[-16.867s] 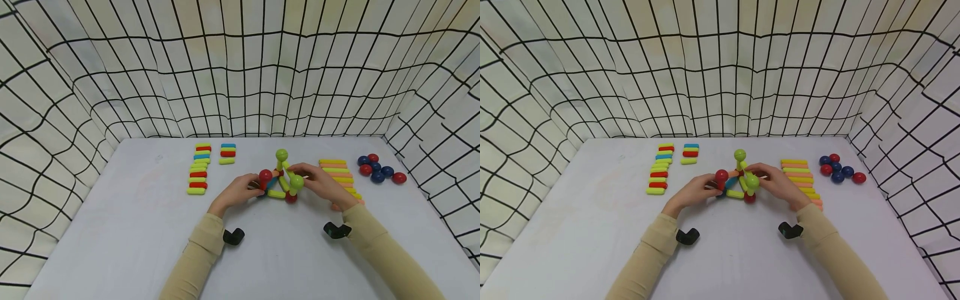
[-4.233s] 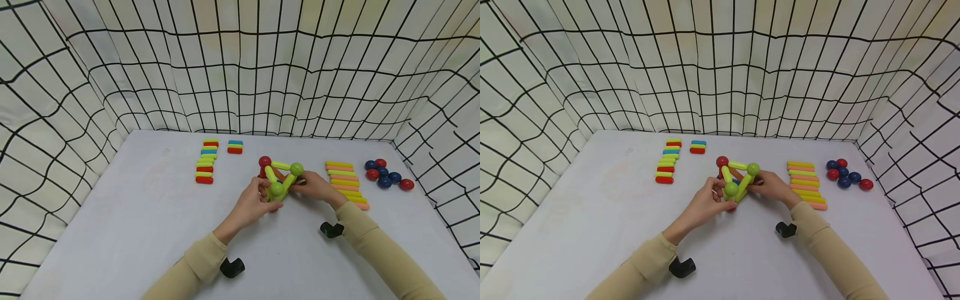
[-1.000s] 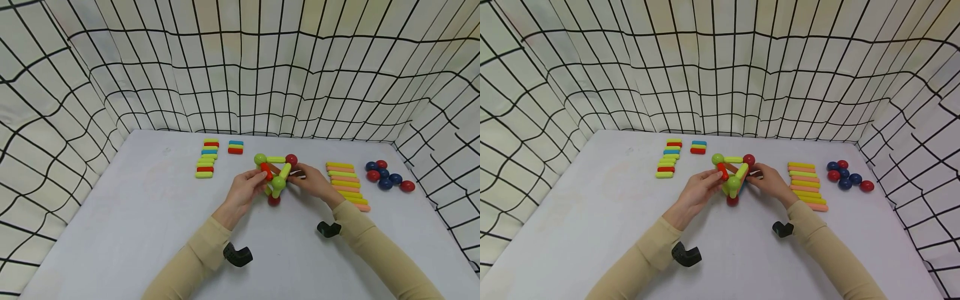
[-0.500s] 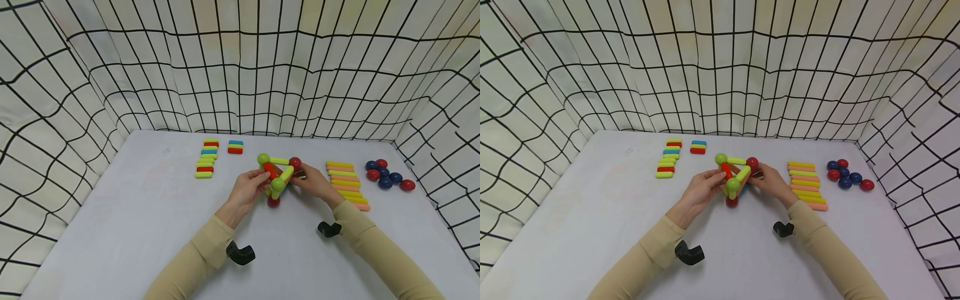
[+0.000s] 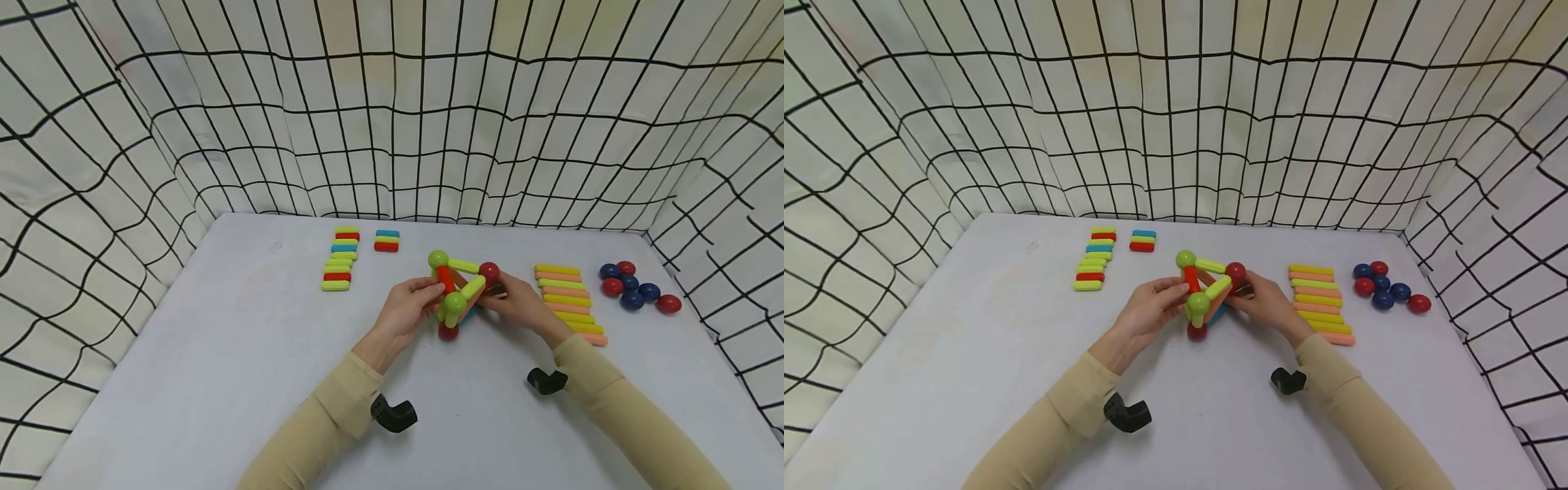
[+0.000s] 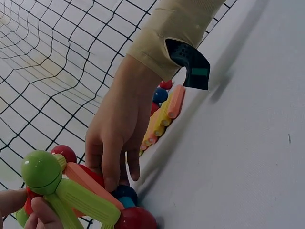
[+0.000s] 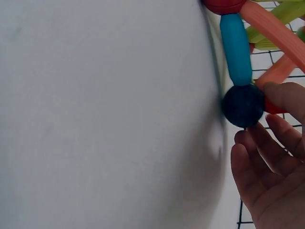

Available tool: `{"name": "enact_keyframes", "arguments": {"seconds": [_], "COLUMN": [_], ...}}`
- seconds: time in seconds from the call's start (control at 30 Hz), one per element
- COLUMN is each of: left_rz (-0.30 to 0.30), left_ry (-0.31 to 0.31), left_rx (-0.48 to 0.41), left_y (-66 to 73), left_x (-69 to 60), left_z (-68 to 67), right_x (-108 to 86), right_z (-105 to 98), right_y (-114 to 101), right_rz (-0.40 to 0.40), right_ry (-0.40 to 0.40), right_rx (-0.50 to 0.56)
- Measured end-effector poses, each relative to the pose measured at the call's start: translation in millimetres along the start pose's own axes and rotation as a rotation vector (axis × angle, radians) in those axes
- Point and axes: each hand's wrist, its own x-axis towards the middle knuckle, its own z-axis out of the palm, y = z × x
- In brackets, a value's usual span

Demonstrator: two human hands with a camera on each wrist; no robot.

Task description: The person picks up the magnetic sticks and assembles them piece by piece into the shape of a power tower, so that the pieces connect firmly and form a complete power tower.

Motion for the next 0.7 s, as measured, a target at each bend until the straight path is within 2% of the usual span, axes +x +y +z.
{"name": "enact_keyframes", "arguments": {"seconds": [0.1, 0.2, 0.33, 0.47, 0.6, 0.7], "left_rz": [0.024, 0.052, 0.111, 0.222, 0.368, 0.467], "left_ry": [-0.027, -0.041, -0.045, -0.039, -0.019, -0.008], "left_rx": [0.009, 0.039, 0.152, 0.333, 0.497, 0.594], "left_y": [-0.9, -1.9, -4.9, -10.6, -15.2, -16.7], "left_x": [-1.5, -4.5, -10.4, -15.5, -18.6, -20.6], "left_z": [-0.9, -1.5, 0.0, 3.4, 7.0, 10.0], "right_x": [-8.3, -20.4, -39.4, -58.3, -73.2, -85.4], "right_z": [-7, -20, -43, -69, -89, -99], "right_y": [2, 4, 13, 28, 50, 66], "right_rz": [0.009, 0.062, 0.149, 0.284, 0.438, 0.491], "right_ry": [0.031, 0.077, 0.186, 0.381, 0.586, 0.662], "right_rx": [0.012, 0.062, 0.122, 0.155, 0.269, 0.36]}}
